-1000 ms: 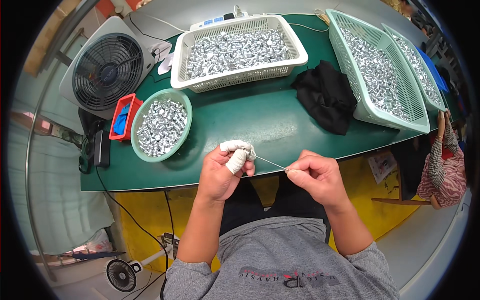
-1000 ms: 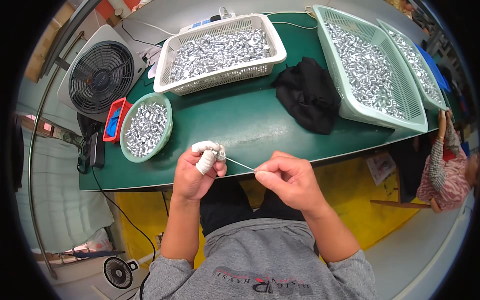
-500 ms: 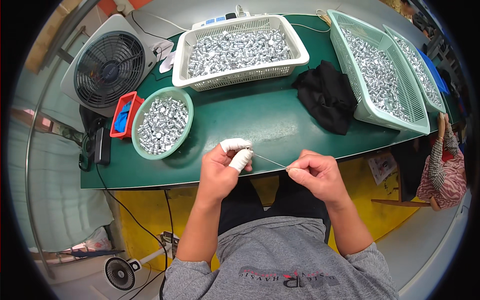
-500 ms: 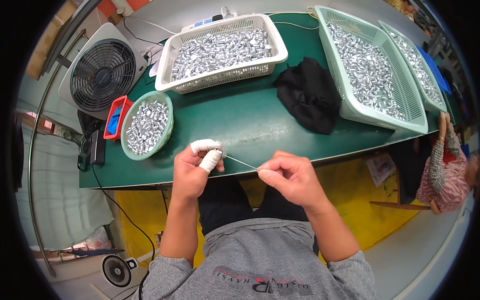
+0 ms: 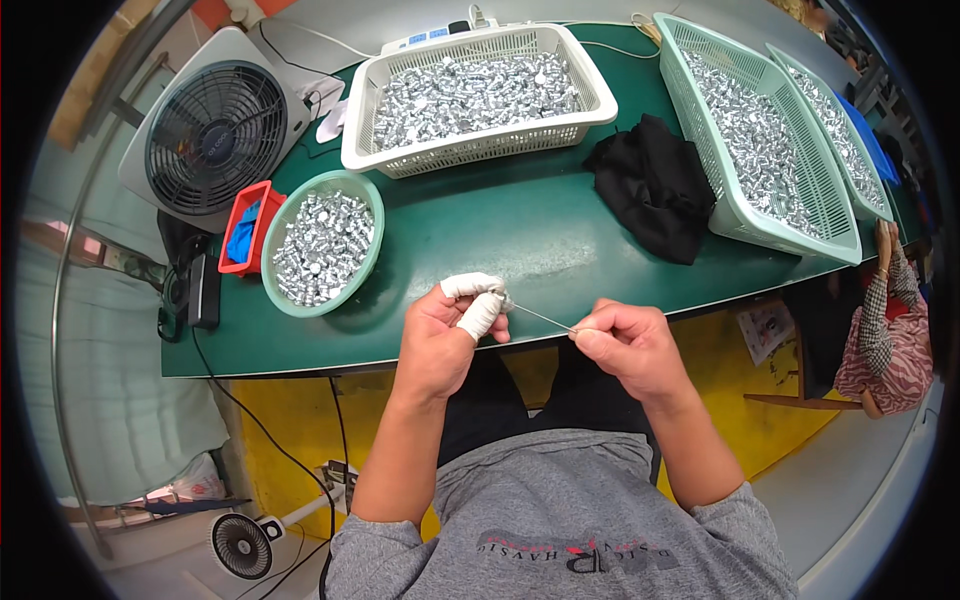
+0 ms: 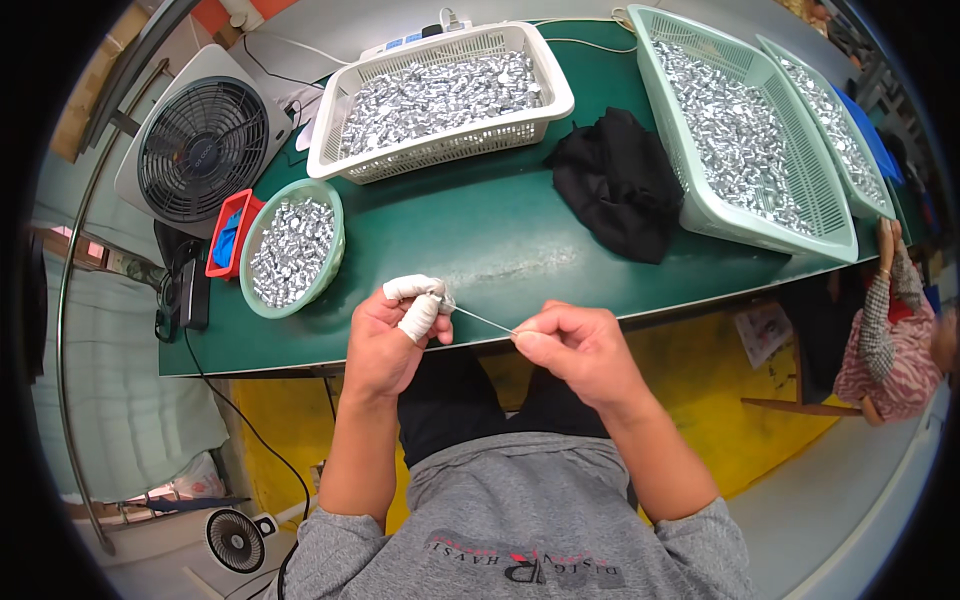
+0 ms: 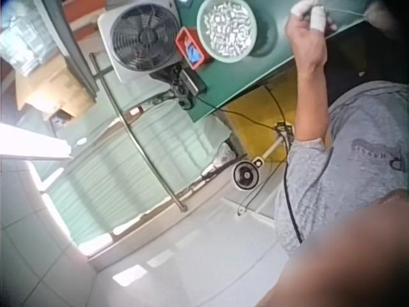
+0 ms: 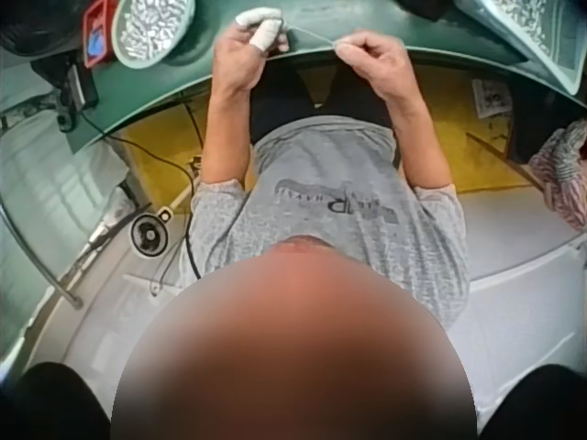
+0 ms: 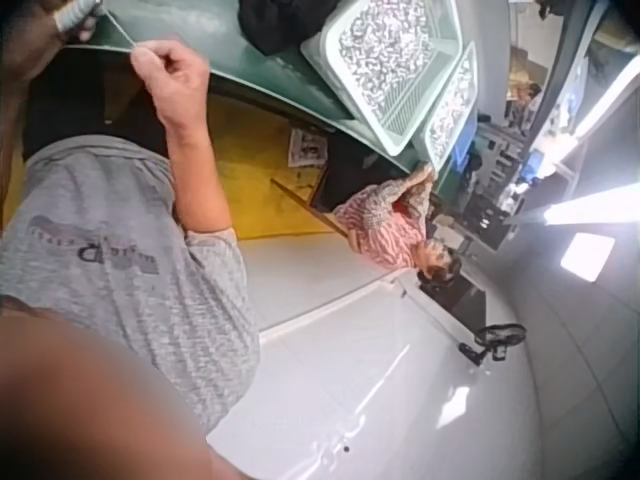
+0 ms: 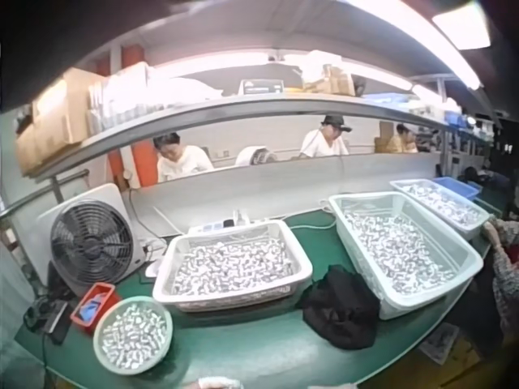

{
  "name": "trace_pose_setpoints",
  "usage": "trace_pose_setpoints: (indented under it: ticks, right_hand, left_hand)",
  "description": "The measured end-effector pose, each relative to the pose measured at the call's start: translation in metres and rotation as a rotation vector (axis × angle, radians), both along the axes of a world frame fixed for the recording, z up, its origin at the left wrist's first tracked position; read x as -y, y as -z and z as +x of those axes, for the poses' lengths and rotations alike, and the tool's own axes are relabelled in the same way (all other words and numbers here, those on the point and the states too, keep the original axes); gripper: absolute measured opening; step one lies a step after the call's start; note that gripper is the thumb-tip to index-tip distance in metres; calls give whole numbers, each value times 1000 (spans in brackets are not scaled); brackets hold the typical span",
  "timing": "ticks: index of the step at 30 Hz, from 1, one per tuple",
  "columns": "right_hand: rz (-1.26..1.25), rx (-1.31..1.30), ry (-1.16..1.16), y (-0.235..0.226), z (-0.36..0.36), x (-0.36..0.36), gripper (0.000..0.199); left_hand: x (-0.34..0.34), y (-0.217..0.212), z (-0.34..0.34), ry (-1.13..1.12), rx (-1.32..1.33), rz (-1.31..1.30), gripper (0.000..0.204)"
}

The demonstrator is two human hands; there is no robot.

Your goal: Threading small silver industrial components onto a thin metal wire at a manual workstation.

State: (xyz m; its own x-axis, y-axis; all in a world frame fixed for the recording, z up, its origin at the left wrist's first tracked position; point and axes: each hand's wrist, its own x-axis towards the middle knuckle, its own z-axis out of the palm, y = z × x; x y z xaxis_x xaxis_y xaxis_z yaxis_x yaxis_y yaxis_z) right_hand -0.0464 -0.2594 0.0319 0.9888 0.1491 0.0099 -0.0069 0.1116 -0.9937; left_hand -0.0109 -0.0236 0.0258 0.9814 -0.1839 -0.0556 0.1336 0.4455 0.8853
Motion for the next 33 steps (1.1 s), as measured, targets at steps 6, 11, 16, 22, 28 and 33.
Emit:
trace_pose_setpoints:
  ticks: [6, 11, 16, 22, 28, 33]
  right_hand:
    - [-192, 117, 23, -1, 1, -2, 8]
    - [-68, 23, 16, -6, -2, -6, 8]
    - [250, -262, -42, -1, -1, -7, 6]
    - [-159, 66, 23, -6, -1, -6, 5]
    - [-264, 195, 112, -2, 13, 12, 4]
    - [-312, 240, 219, 5, 18, 20, 4]
  left_hand:
    - [0, 4, 0, -53, 223, 379, 16]
    - [-2, 5, 2, -72, 258, 267, 18]
    - [2, -7, 0, -112, 263, 339, 15]
    - [-2, 0, 4, -170, 533, 611, 18]
    - [-7, -15, 16, -484, 461, 605, 15]
    - [-14, -15, 21, -433, 787, 1250, 16]
